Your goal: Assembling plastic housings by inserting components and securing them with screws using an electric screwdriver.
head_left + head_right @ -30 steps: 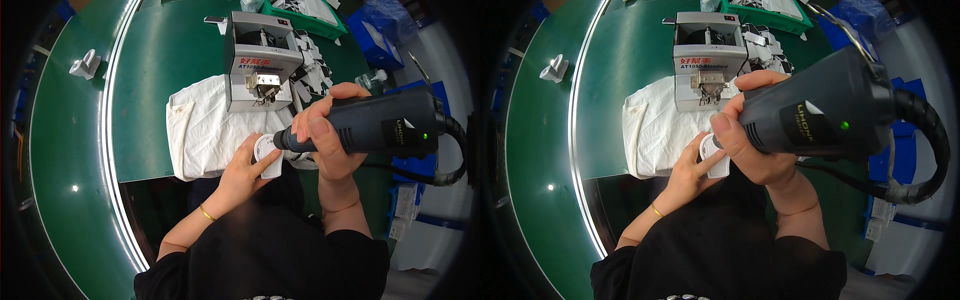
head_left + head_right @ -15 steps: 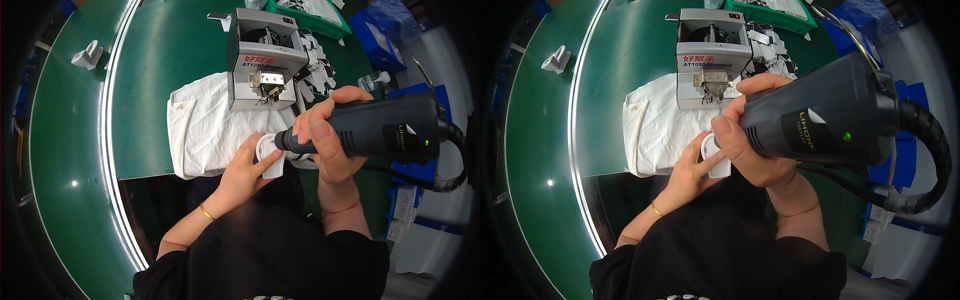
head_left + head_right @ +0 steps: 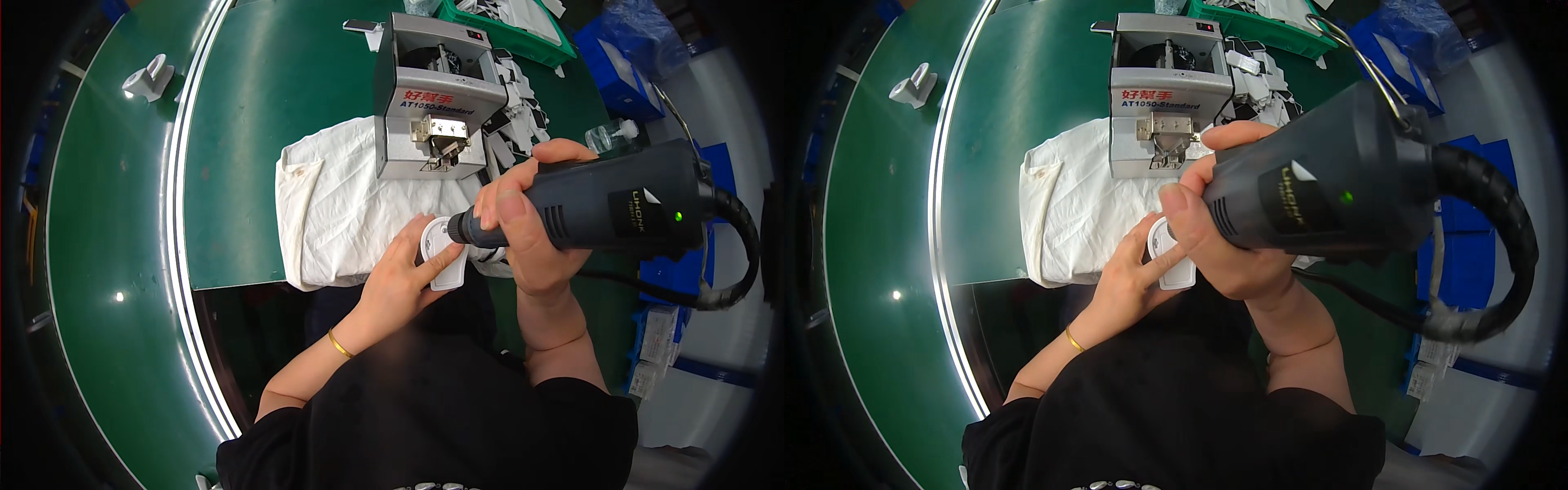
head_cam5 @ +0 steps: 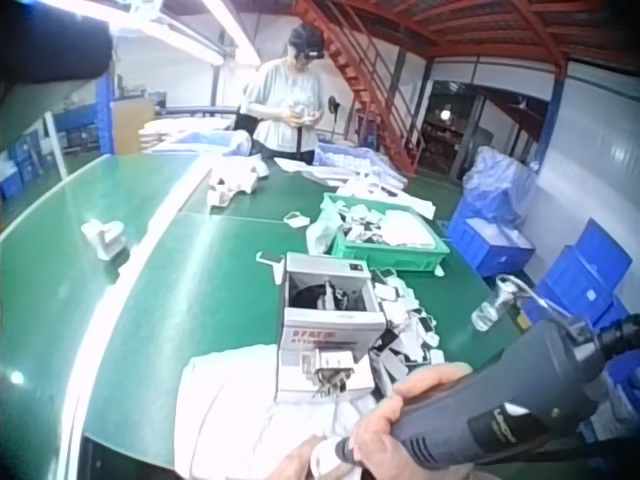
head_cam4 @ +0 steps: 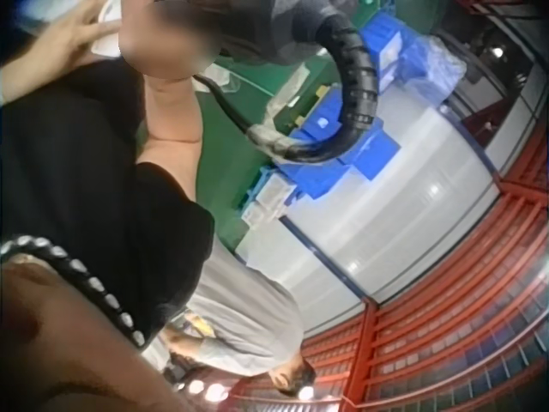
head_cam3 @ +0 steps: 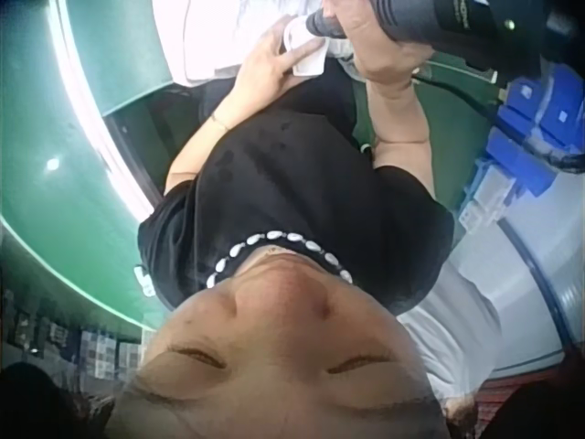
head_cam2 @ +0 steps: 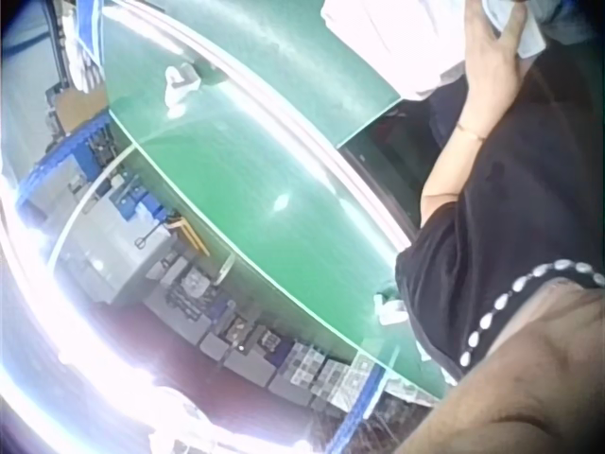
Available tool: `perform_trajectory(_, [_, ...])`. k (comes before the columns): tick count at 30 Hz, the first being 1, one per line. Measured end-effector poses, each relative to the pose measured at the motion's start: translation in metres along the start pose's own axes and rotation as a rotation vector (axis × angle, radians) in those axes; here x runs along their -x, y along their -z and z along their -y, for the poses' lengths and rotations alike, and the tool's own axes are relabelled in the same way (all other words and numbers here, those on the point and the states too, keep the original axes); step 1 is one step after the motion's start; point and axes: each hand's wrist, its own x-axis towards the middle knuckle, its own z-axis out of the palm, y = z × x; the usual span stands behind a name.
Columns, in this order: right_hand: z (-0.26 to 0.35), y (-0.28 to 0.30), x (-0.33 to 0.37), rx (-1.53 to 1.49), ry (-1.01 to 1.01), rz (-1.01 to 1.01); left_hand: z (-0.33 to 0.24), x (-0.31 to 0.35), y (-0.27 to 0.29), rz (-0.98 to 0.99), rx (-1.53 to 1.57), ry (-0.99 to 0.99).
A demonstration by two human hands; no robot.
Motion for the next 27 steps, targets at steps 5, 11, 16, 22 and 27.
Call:
perform_trajectory(5, [-0.002,-0.003,0.004,-0.079,-0.02,-0.034,0.002,0.002,-0.001,-0.005,-0.005,-0.017])
perform_trajectory(11, [-0.009,-0.006,0.004,-0.152,0.044,-0.091,0.001,0.003,-0.005,-0.012,-0.034,-0.019])
perform_trajectory(16, [-0.01,0.016,-0.007,-0.173,0.041,-0.068,0.0,-0.001,-0.008,-0.01,-0.045,-0.027])
perform_trajectory(22, [-0.049,0.114,-0.038,-0.042,-0.355,-0.484,-0.01,-0.003,0.006,0.049,-0.318,-0.221])
perform_trajectory(27, [-0.155,0.216,-0.022,0.187,-0.618,-0.51,-0.016,-0.007,0.035,0.192,-0.337,-0.216])
